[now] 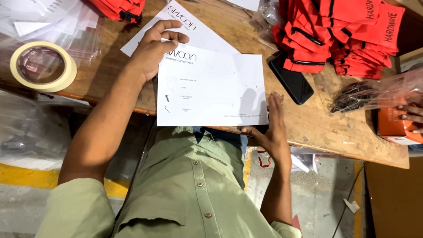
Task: The person organizes assembly instructions and hardware packets, placing a small red bag into a folded instruction manual.
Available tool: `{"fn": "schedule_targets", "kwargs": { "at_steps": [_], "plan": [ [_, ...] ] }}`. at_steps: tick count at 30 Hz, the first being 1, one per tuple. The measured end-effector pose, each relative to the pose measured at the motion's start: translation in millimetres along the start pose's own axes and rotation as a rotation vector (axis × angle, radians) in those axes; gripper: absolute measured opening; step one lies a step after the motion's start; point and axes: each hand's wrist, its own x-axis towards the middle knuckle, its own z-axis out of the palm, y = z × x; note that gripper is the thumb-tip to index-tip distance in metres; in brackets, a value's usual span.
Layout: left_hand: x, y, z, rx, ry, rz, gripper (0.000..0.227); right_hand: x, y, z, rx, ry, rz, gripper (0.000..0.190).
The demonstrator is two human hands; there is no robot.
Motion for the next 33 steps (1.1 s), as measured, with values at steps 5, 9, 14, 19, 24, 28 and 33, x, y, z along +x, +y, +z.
{"fn": "schedule_targets", "kwargs": {
  "at_steps": [5,9,14,19,24,28,33],
  "plan": [
    [-6,11,8,0.005,0.022,-0.038,0.039,6,-15,1,0.096,-0.008,0.131,0.110],
    [-4,8,7,-0.026,0.026,-0.057,0.036,8,-18,1,0.159,-0.029,0.215,0.108],
    [-10,14,14,-0.014,-0.011,-0.040,0.037,7,-15,5,0.129,-0.018,0.212,0.109],
    [-11,12,18,0.000,0.034,-0.016,0.038,8,-13,14,0.027,0.050,0.080,0.110],
    [-3,0,9,-0.195,0.143,0.030,0.040,26,-2,29,1.203,0.404,0.479,0.096],
    [-3,2,10,-0.223,0.148,0.005,0.039,52,-31,26,1.319,0.279,0.503,0.074],
    [2,-3,4,-0.262,0.222,-0.046,0.034,66,-34,45,1.319,0.300,0.541,0.042]
  ]
}}
